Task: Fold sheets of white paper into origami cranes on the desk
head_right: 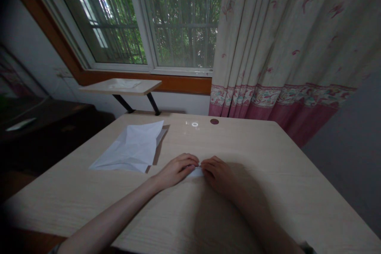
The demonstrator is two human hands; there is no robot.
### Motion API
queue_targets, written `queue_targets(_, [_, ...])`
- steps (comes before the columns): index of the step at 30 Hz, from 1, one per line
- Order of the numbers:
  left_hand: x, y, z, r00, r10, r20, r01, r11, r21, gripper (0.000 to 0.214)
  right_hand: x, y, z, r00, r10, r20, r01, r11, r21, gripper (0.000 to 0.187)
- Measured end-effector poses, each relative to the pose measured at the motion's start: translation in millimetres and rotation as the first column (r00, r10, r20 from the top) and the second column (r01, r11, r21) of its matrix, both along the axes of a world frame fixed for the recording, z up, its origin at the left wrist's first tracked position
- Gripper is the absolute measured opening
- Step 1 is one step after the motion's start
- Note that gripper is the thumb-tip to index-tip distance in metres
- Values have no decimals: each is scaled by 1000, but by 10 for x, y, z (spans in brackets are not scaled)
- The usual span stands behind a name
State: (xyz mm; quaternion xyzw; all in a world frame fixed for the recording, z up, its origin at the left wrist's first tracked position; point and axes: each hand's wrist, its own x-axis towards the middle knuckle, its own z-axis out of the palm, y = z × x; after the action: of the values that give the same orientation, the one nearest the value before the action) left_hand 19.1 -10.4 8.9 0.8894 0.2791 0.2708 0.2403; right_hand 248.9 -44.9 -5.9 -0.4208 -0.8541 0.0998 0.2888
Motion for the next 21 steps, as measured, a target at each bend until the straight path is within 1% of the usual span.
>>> queue_targets(4, [20,6,-19,999,35,15,-35,999,-3,24,-4,23,-93,999,-32,-14,32,999,7,24])
queue_targets(7, [15,12,-18,998,46,34,-46,999,-23,24,-7,34,-152,997,-66,-26,67,997,38,26])
queue_targets(10, [4,18,-22,998,50,49,-48,998,-43,23,-2,42,-160,995,-80,-57,84,994,75,30])
queue_targets(14, [7,28,-50,998,38,43,-37,999,-25,21,15,52,-131,999,-45,-9,46,997,57,33])
queue_targets(16, [7,31,-56,999,48,17,-48,999,1,19,20,57,-132,999,-42,13,41,997,64,33])
queue_targets(18, [-1,31,-46,996,73,-41,-72,996,47,17,18,60,-144,999,-49,17,48,997,65,29])
queue_targets(21, [-20,30,-18,977,147,-152,-128,983,128,16,-1,61,-153,997,-75,9,75,995,67,27])
